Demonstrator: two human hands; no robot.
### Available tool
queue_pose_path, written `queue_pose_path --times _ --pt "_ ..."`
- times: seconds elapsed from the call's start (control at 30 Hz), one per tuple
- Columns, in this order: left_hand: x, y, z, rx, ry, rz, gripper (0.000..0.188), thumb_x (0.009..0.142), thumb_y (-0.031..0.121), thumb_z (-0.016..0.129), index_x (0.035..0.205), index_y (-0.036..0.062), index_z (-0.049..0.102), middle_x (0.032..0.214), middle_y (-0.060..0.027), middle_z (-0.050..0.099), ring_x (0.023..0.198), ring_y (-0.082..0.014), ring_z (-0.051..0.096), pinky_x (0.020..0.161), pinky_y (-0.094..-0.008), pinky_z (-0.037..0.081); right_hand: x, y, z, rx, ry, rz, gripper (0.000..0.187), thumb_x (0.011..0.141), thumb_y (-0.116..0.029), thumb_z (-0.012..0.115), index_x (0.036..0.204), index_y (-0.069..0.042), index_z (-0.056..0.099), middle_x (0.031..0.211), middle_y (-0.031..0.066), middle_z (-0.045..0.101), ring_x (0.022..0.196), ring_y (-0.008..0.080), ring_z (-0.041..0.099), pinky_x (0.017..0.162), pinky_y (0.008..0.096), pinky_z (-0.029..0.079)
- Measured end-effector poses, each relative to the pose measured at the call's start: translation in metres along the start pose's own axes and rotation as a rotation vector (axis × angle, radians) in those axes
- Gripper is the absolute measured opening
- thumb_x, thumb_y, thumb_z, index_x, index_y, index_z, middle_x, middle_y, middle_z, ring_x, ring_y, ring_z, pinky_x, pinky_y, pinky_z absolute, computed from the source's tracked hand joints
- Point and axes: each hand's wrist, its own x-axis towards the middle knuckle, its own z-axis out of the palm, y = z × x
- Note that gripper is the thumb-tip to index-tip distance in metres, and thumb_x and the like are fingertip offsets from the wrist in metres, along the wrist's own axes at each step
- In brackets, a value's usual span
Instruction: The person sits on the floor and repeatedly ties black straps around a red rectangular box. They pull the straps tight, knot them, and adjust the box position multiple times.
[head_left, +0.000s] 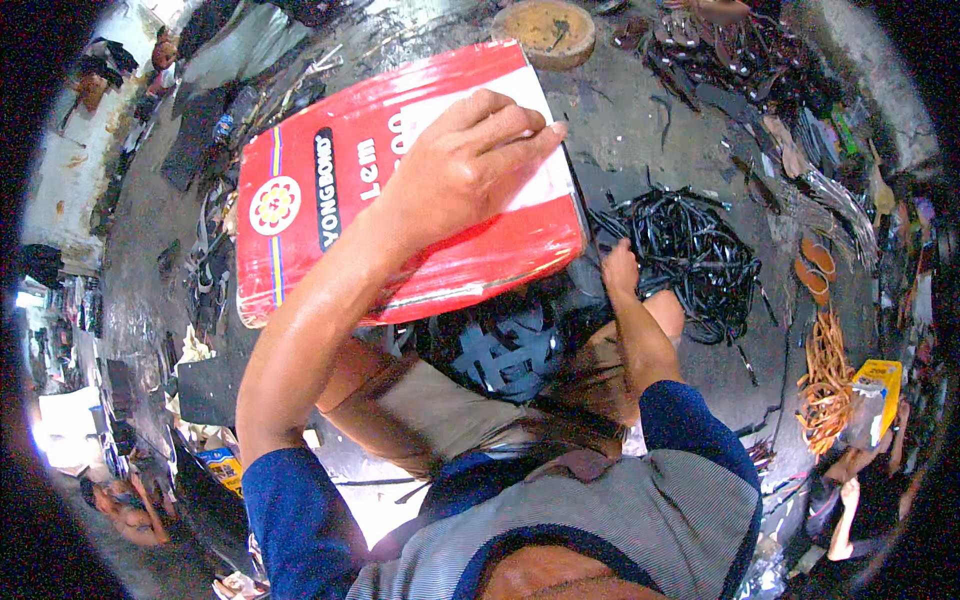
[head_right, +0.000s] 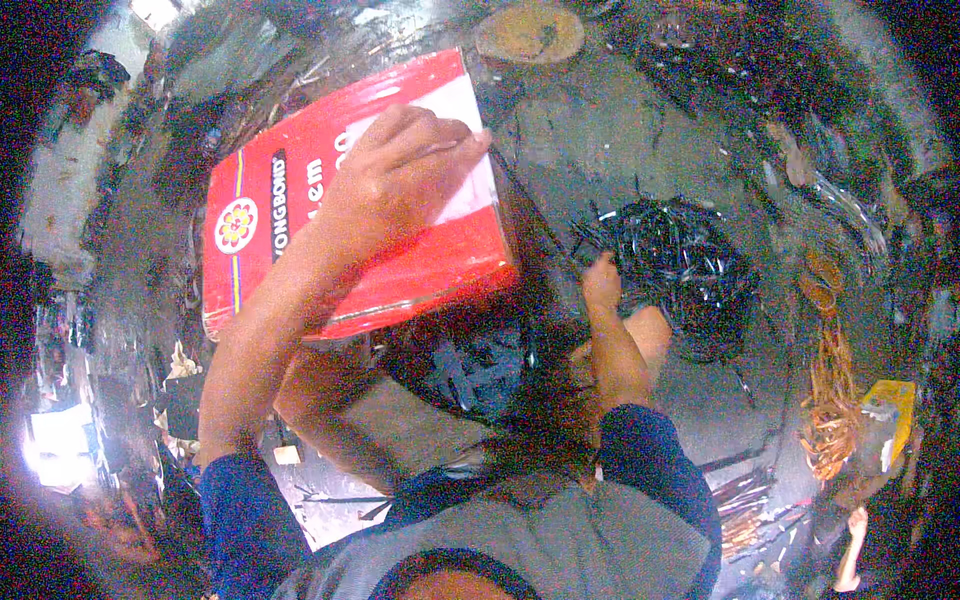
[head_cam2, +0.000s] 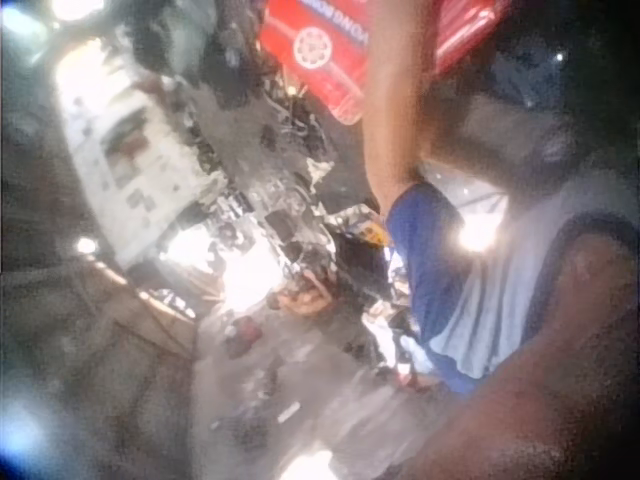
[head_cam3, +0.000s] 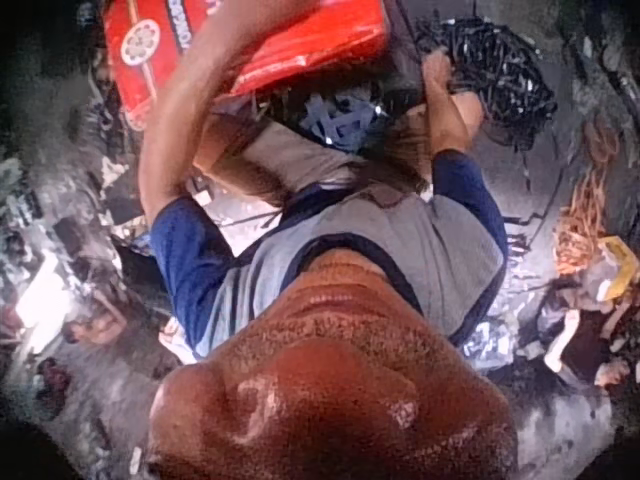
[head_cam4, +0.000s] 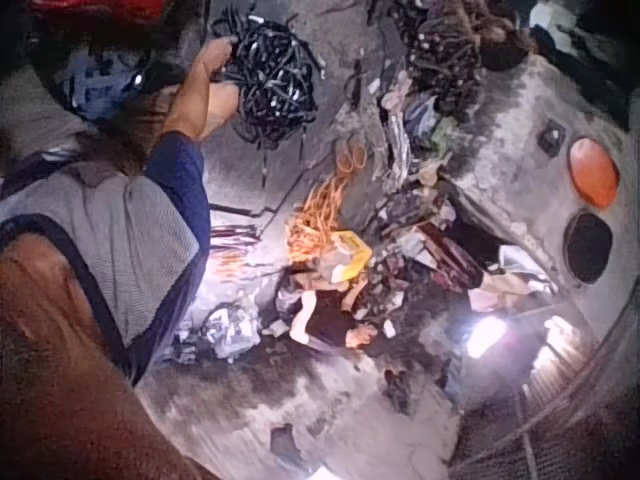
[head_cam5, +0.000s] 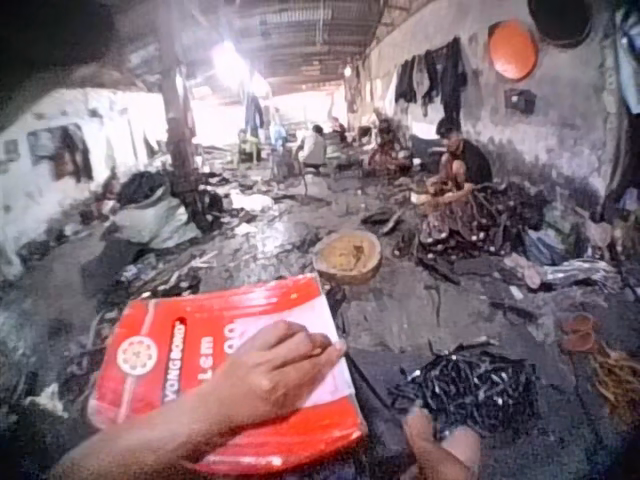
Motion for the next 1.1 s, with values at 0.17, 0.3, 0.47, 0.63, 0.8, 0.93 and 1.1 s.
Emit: queue_pose_path --times 0.17,0.3,0.47,0.63,0.8,0.93,1.1 --pt "0.002 0.002 -0.01 -0.104 -0.089 -0.14 0.043 0.081 0.007 0.062 0.123 0.0072 0.07 0.11 -0.0122 0.065 0.099 -0.0297 0.062 0.087 -0.043 0.054 0.025 0.052 -0.013 0.444 -0.077 0.165 0.021 0.095 -0.013 0.055 0.111 -0.001 0.058 0.089 0.0222 0.068 0.074 0.0384 0.067 0.066 0.0492 0.055" --pt "-0.004 0.01 -0.02 -0.08 -0.107 -0.233 0.04 0.081 0.007 0.062 0.12 0.0083 0.071 0.107 -0.011 0.065 0.098 -0.0295 0.065 0.084 -0.0409 0.056 0.038 0.017 -0.07 1.89 0.417 0.735 0.011 0.095 -0.013 0.057 0.099 -0.003 0.06 0.073 0.0031 0.048 0.054 0.0168 0.048 0.048 0.0316 0.045" --pt "0.008 0.024 -0.024 -0.04 -0.138 -0.212 0.03 0.084 0.011 0.063 0.112 0.0054 0.07 0.1 -0.0099 0.065 0.092 -0.0303 0.066 0.078 -0.0403 0.057 -0.035 0.014 -0.038 0.993 0.171 0.645 0.024 0.096 -0.02 0.052 0.095 -0.001 0.067 0.086 0.0127 0.069 0.07 0.0261 0.067 0.059 0.0377 0.052" --pt "-0.006 0.099 -0.027 -0.291 -0.136 -0.157 0.038 0.084 0.009 0.067 0.121 0.0061 0.068 0.105 -0.0124 0.068 0.093 -0.0332 0.067 0.079 -0.0432 0.058 -0.156 -0.042 0.057 0.144 -0.762 -0.351 0.033 0.09 -0.037 0.073 0.099 -0.005 0.072 0.117 0.0165 0.066 0.109 0.0312 0.063 0.093 0.0415 0.052" --pt "-0.097 0.173 -0.009 -0.617 -0.459 -0.49 0.058 0.087 0.027 0.074 0.14 0.0074 0.058 0.129 -0.0153 0.063 0.117 -0.0345 0.062 0.102 -0.0427 0.052 -0.203 -0.088 -0.042 0.307 -1.052 -0.607 0.03 0.084 -0.031 0.077 0.101 -0.007 0.072 0.114 0.0163 0.064 0.11 0.0328 0.061 0.095 0.0427 0.05" --pt "-0.14 0.183 0.012 -0.633 -0.399 -0.802 0.085 0.079 0.023 0.082 0.151 0.004 0.042 0.139 -0.0197 0.057 0.13 -0.0356 0.055 0.116 -0.0442 0.04 -0.187 -0.108 -0.182 0.356 -0.836 -0.797 0.031 0.079 -0.027 0.081 0.102 -0.009 0.072 0.112 0.0162 0.062 0.111 0.034 0.06 0.097 0.0437 0.049" --pt "-0.147 0.19 0.016 -0.904 -0.249 -0.914 0.059 0.08 0.02 0.084 0.13 0.0053 0.058 0.112 -0.0154 0.065 0.107 -0.03 0.064 0.094 -0.0384 0.049 -0.188 -0.144 -0.316 0.107 -0.134 -1.216 0.028 0.076 -0.02 0.081 0.096 -0.007 0.066 0.104 0.0128 0.062 0.105 0.0326 0.06 0.091 0.0466 0.048"
